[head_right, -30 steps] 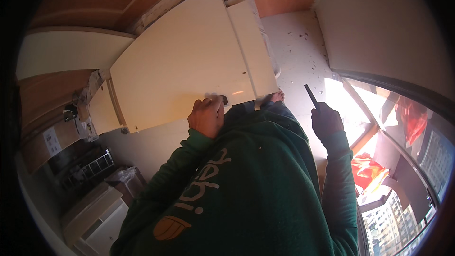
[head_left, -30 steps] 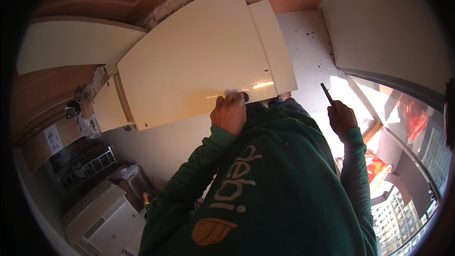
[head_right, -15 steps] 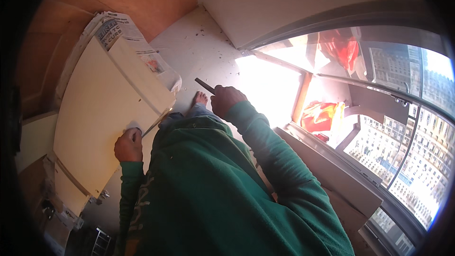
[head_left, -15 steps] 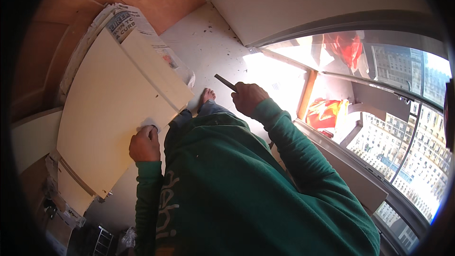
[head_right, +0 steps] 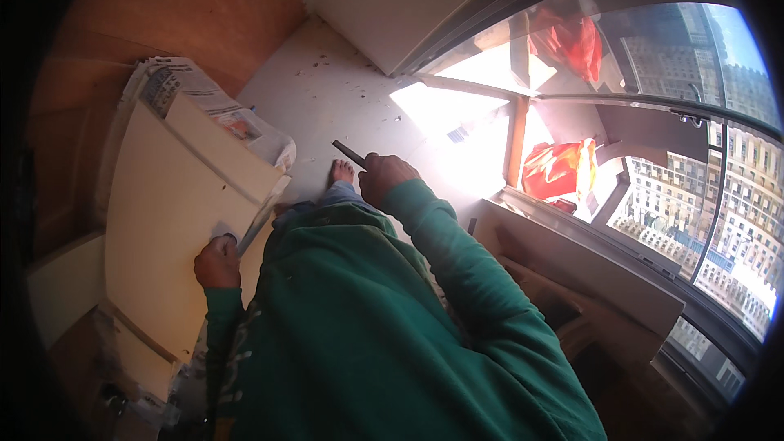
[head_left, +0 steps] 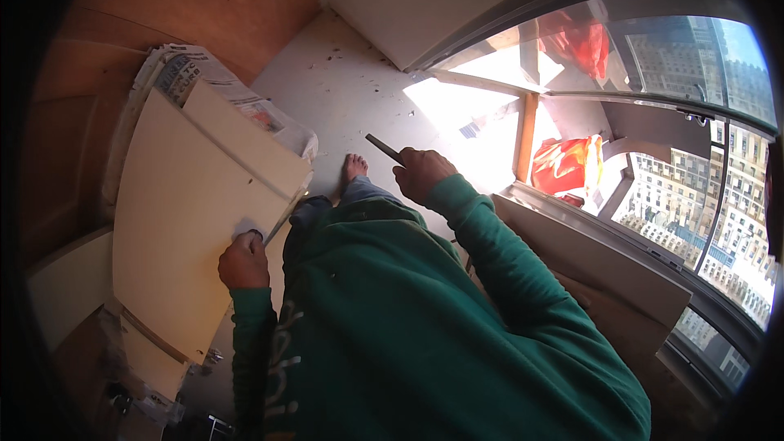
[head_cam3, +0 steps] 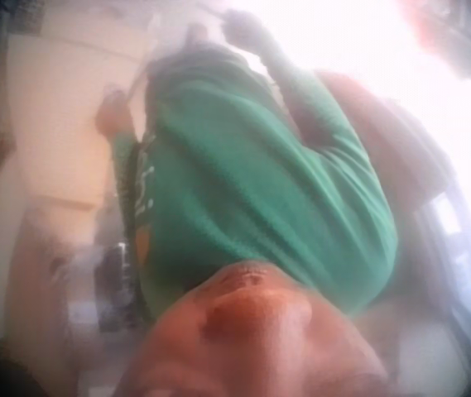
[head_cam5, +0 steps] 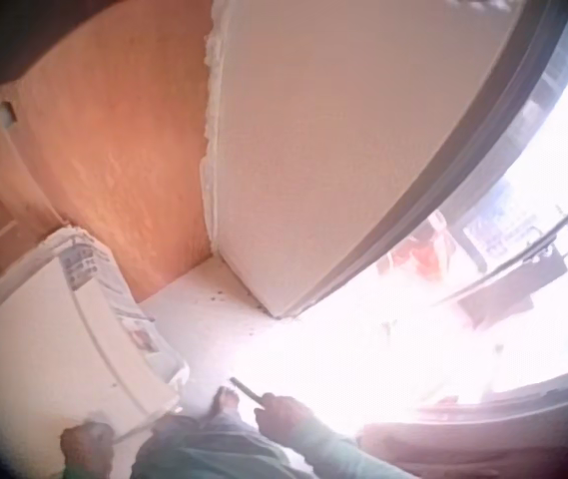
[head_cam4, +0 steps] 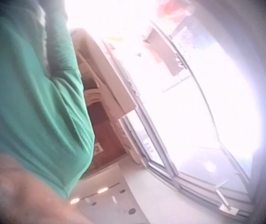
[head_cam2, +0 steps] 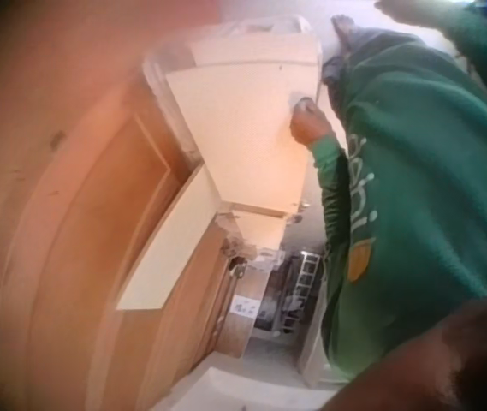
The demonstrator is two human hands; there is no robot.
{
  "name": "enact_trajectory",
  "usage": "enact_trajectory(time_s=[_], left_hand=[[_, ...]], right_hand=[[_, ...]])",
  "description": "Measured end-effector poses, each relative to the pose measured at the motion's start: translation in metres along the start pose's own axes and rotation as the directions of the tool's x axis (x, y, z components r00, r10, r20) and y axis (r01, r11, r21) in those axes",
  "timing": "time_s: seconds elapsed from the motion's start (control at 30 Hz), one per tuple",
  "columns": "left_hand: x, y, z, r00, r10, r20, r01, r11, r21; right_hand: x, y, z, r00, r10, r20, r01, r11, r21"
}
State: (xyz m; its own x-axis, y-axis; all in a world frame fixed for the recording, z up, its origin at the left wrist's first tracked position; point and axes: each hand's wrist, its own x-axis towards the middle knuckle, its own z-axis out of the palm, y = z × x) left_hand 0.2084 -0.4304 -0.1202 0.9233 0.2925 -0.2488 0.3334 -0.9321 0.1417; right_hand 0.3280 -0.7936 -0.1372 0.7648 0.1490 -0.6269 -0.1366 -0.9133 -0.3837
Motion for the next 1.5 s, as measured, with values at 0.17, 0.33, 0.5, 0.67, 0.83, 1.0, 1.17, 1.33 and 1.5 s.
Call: enact_trajectory(time_s=[0.17, 0.33, 0.5, 0.67, 0.83, 1.0, 1.17, 1.33, 1.5], left_hand=[[0.0, -0.004, 0.005, 0.998, 0.063, -0.023, -0.062, 0.997, 0.033], [0.007, 0.01, -0.025, 0.999, -0.047, 0.011, 0.046, 0.862, -0.505], [0.039, 0.077, -0.13, 0.978, 0.133, 0.158, 0.085, 0.44, -0.894], [0.07, 0.022, -0.129, 0.91, 0.307, -0.278, -0.401, 0.823, -0.402], [0.018, -0.021, -0.069, 0.891, 0.453, -0.016, -0.448, 0.874, -0.189], [0.006, -0.031, -0.039, 0.897, 0.442, 0.026, -0.434, 0.89, -0.14], [0.013, -0.025, -0.04, 0.884, 0.454, 0.116, -0.45, 0.891, -0.06], [0.044, -0.033, -0.043, 0.825, 0.427, 0.371, -0.399, 0.904, -0.153], [0.052, -0.032, -0.042, 0.8, 0.429, 0.42, -0.386, 0.903, -0.189]], right_hand=[[-0.003, 0.015, 0.008, 0.998, -0.039, -0.049, 0.04, 0.999, 0.022], [-0.01, 0.025, 0.006, 0.959, -0.191, -0.211, 0.21, 0.975, 0.073], [-0.008, 0.039, 0.006, 0.953, -0.248, -0.173, 0.246, 0.969, -0.033], [-0.007, 0.031, -0.003, 0.965, -0.228, -0.127, 0.222, 0.973, -0.06], [-0.01, 0.023, -0.001, 0.959, -0.251, -0.131, 0.249, 0.968, -0.035], [-0.008, 0.01, 0.003, 0.958, -0.272, -0.096, 0.27, 0.962, -0.036], [-0.005, -0.004, -0.003, 0.969, -0.242, -0.05, 0.24, 0.97, -0.046], [-0.007, -0.016, -0.01, 0.963, -0.263, -0.056, 0.261, 0.965, -0.04], [-0.009, -0.003, -0.001, 0.952, -0.276, -0.13, 0.272, 0.961, -0.047]])
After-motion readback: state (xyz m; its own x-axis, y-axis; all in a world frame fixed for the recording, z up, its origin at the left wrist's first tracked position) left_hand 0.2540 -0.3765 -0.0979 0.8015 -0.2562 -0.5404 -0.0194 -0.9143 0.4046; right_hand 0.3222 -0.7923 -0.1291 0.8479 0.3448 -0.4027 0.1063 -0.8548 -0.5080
